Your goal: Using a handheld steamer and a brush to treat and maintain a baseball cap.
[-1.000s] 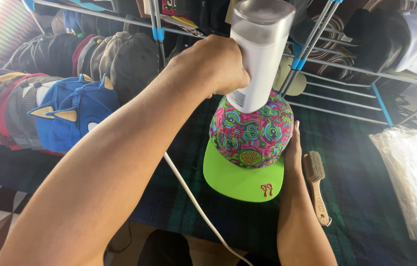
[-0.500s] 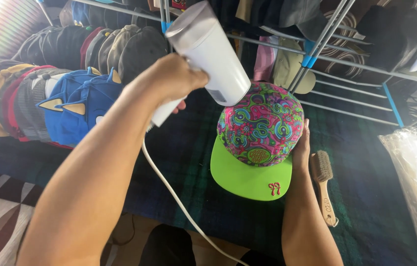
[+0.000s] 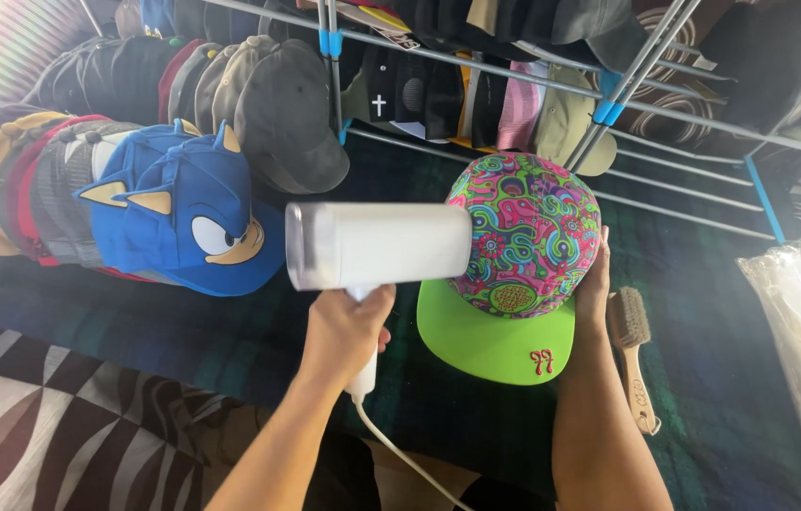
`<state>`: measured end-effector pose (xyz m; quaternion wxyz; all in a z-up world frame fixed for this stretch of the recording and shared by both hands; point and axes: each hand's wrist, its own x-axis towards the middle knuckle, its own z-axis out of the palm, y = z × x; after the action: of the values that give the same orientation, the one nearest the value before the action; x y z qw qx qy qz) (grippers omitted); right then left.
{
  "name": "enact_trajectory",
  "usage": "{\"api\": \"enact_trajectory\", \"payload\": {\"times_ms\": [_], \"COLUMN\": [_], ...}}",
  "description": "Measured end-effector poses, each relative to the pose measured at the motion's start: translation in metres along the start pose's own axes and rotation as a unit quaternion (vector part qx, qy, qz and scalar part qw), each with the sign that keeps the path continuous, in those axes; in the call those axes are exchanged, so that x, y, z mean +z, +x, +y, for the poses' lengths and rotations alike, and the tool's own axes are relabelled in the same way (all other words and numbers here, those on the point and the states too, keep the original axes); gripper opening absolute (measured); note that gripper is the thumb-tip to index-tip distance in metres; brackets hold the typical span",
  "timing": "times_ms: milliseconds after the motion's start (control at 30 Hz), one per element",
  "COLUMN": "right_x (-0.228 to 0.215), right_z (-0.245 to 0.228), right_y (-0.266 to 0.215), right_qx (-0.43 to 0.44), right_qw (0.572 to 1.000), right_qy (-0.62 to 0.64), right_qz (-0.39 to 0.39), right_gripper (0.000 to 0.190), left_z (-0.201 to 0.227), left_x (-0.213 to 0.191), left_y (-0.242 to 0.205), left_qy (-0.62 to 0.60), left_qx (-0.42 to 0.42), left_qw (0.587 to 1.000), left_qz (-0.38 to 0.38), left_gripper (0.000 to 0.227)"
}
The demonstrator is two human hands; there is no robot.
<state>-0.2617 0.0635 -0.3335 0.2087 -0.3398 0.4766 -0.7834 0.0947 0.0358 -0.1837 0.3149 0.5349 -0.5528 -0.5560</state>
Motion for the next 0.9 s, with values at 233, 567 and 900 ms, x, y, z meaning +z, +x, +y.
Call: {"api": "enact_trajectory", "payload": {"times_ms": [233, 567, 900], "right_x": [0.035, 0.017, 0.056], "right_z": [-0.030, -0.017, -0.056], "right_y": [-0.011, -0.009, -0.023], "right_qx": [-0.014, -0.009, 0.006], "right_qw": [1.000, 1.000, 1.000], "right_qy": [0.013, 0.002, 0.012], "right_qz": [-0.001, 0.005, -0.007], "right_gripper": [0.056, 0.060, 0.064], "left_z": [-0.007, 0.018, 0.034], "left_x": [0.002, -0.014, -0.016], "left_y": [0.039, 0.091, 0.090], "left_qy": [-0.037, -0.061, 0.052], "left_qx": [-0.029, -0.016, 0.067], "left_qw": [0.999, 0.997, 0.996], "left_qz": [0.000, -0.046, 0.024], "left_gripper": [0.039, 0.045, 0.048]}}
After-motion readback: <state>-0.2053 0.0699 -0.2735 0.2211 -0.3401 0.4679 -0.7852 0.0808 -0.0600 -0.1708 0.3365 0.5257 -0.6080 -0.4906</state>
